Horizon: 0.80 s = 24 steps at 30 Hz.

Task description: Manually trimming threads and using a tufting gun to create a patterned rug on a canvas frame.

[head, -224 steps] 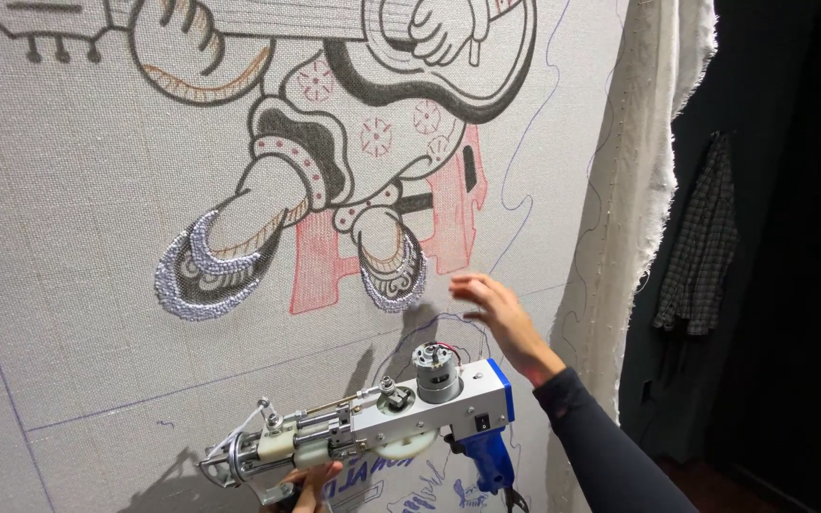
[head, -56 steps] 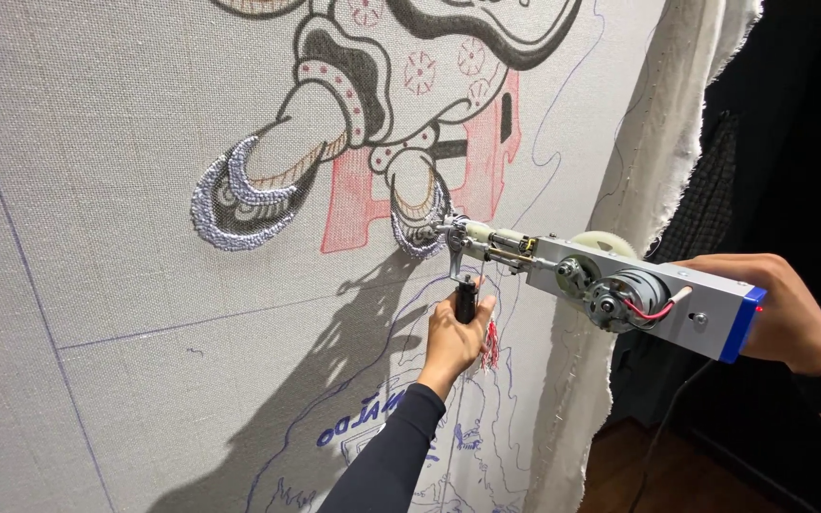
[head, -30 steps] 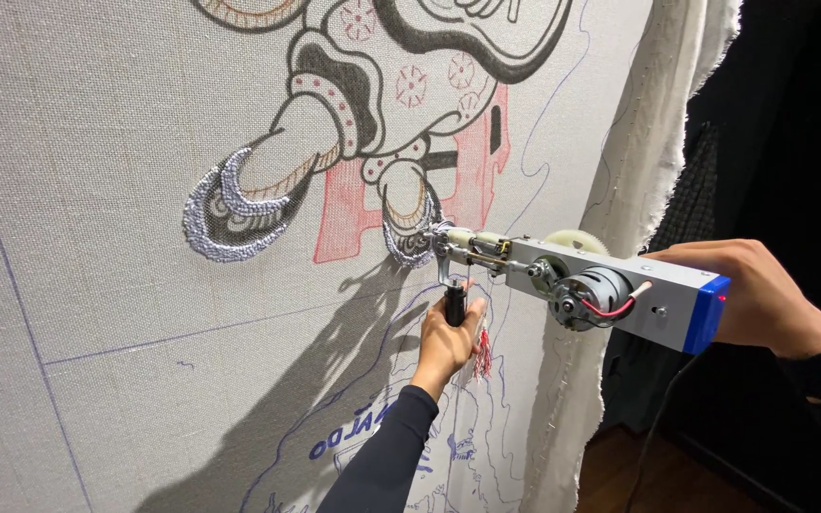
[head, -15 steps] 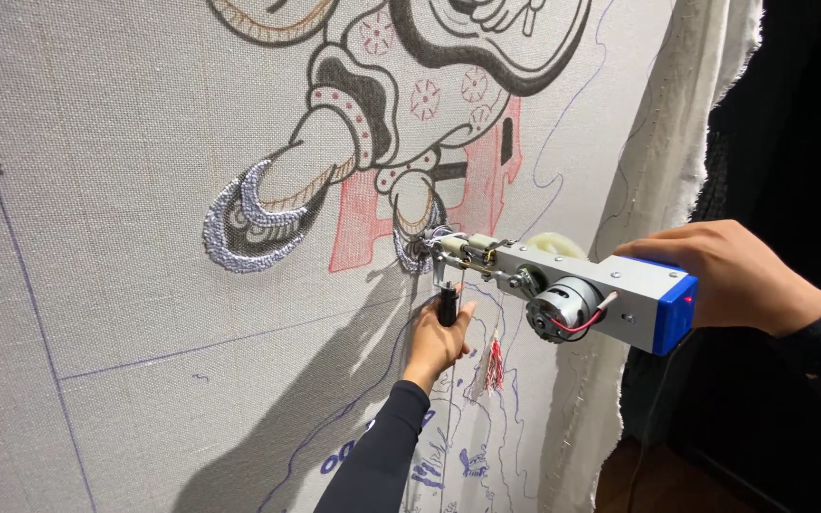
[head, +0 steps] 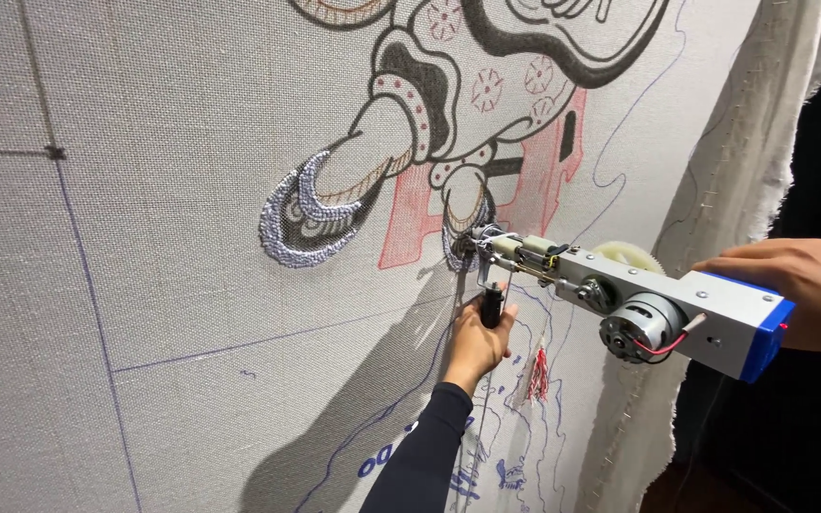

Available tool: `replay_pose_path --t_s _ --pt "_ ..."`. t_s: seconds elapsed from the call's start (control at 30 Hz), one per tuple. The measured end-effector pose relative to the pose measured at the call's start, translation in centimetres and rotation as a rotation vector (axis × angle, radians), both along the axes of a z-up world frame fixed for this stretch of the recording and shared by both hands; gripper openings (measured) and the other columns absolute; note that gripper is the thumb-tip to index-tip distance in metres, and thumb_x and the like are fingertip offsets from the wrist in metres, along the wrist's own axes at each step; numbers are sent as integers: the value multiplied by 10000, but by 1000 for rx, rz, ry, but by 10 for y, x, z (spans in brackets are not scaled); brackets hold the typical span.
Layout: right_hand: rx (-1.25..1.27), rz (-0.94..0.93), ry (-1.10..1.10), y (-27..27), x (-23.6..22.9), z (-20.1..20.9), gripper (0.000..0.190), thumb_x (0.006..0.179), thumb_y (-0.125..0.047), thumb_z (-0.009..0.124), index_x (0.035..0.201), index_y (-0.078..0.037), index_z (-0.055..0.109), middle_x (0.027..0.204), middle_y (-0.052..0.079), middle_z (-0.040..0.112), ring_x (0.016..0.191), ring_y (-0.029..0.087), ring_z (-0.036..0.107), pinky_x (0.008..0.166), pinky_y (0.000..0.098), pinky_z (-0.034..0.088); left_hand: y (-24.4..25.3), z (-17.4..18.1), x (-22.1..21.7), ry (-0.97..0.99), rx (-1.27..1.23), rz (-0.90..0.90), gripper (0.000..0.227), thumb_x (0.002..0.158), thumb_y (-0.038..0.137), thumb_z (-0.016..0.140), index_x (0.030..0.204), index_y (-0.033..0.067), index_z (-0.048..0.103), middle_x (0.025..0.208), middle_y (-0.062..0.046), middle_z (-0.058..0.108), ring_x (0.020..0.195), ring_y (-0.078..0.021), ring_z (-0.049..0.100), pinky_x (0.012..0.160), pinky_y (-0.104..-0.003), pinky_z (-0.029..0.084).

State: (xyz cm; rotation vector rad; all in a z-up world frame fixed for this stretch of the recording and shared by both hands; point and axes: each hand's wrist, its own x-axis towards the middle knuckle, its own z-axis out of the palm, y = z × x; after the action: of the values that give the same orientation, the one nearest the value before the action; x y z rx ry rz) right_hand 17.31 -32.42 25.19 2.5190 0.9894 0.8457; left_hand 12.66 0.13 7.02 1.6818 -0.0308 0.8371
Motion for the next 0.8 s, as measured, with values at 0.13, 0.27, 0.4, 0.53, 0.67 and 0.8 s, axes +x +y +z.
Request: replay_pose_path --t_s 0.13,0.27,0.4,0.53,0.67,0.8 --pt "-67 -90 5 3 -2 1 798 593 -360 921 1346 -342 658 1167 -88 747 1075 107 749 1003 295 594 3 -1 2 -2 -13 -28 528 941 363 677 1410 137 591 829 -115 732 504 -165 684 539 -313 591" --pt "-54 -134 34 8 -11 4 775 631 -384 909 1360 -341 649 1187 -87 744 1105 109 746 1018 292 596 2 2 -3 10 -26 -50 543 931 361 670 1422 146 583 821 -133 744 498 -165 673 538 -314 585" --pt "-48 -140 35 5 -8 2 765 640 -366 903 1363 -337 653 1190 -76 746 1093 114 754 1017 294 598 5 1 1 75 32 -14 554 956 395 672 1430 130 560 863 -119 738 523 -155 704 575 -294 598" --pt "-32 -113 24 5 -6 2 754 641 -371 901 1355 -327 664 1198 -63 748 1075 121 763 994 291 611 4 5 -6 39 -18 -51 587 922 393 657 1452 163 559 881 -106 721 509 -183 688 541 -318 597" --pt "-44 -169 41 15 -19 4 756 634 -390 918 1345 -346 665 1199 -76 749 1095 101 758 1032 295 595 5 5 -6 86 3 -39 588 936 429 667 1440 148 551 902 -120 735 525 -180 701 552 -305 595" --pt "-21 -170 60 17 -20 4 744 637 -387 916 1337 -349 667 1197 -79 752 1093 93 761 1038 290 597 11 -4 12 155 -26 -6 552 962 425 708 1310 4 622 874 -164 767 539 -169 708 544 -308 593"
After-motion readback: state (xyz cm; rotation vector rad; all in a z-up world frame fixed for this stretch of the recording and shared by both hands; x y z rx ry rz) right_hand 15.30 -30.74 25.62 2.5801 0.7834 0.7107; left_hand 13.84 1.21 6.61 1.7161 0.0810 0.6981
